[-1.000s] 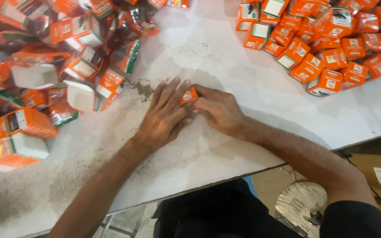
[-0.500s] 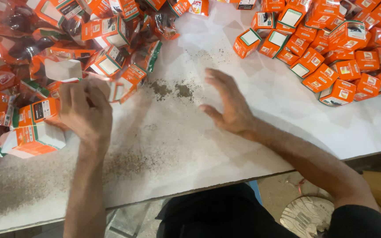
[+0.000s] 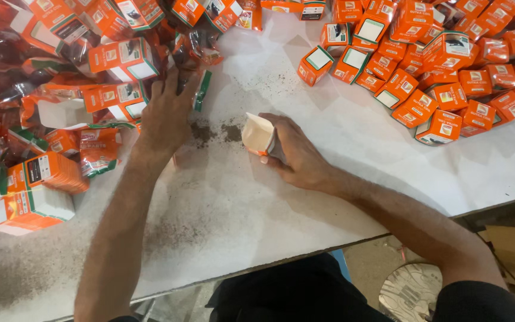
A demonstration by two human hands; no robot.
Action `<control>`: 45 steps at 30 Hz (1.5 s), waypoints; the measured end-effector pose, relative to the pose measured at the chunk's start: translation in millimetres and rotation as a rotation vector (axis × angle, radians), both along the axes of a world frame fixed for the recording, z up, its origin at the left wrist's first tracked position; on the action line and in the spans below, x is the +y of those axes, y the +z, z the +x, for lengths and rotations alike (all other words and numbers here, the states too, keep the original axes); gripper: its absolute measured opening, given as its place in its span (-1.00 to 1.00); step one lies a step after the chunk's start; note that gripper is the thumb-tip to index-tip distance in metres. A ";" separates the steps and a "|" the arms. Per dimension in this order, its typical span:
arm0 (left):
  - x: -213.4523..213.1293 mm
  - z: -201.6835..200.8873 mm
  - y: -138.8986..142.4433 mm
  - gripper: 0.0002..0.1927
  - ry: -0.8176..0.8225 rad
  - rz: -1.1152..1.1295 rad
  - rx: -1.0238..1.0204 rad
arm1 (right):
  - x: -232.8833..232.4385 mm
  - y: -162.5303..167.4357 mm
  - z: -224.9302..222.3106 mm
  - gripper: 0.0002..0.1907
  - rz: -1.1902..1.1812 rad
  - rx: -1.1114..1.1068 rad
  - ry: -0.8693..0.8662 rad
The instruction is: The person picks up small orange product boxes from a pile on the table, opens and folds the box flaps, and places the assembled boxes into clear plastic bags, setting the bagged boxes back onto the table pile. They repeat this packing cycle continuously across the table surface.
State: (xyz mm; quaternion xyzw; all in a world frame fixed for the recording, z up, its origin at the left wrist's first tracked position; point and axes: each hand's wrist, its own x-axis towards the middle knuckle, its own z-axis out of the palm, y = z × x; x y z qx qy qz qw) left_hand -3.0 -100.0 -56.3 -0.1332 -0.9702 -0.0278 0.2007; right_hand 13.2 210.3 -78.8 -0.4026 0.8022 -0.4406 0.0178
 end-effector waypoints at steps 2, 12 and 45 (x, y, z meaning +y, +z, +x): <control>1.0 -7.9 -3.8 -0.34 -0.052 -0.022 -0.074 | -2.2 0.8 0.0 -0.35 -0.008 0.007 -0.002; 70.2 56.1 32.9 -0.55 -0.511 0.612 0.212 | 8.2 -12.4 3.5 -0.35 -0.020 0.041 -0.139; 114.3 39.6 -24.7 -0.87 0.031 1.302 -0.426 | -2.2 -2.4 16.0 -0.36 -0.042 0.121 -0.095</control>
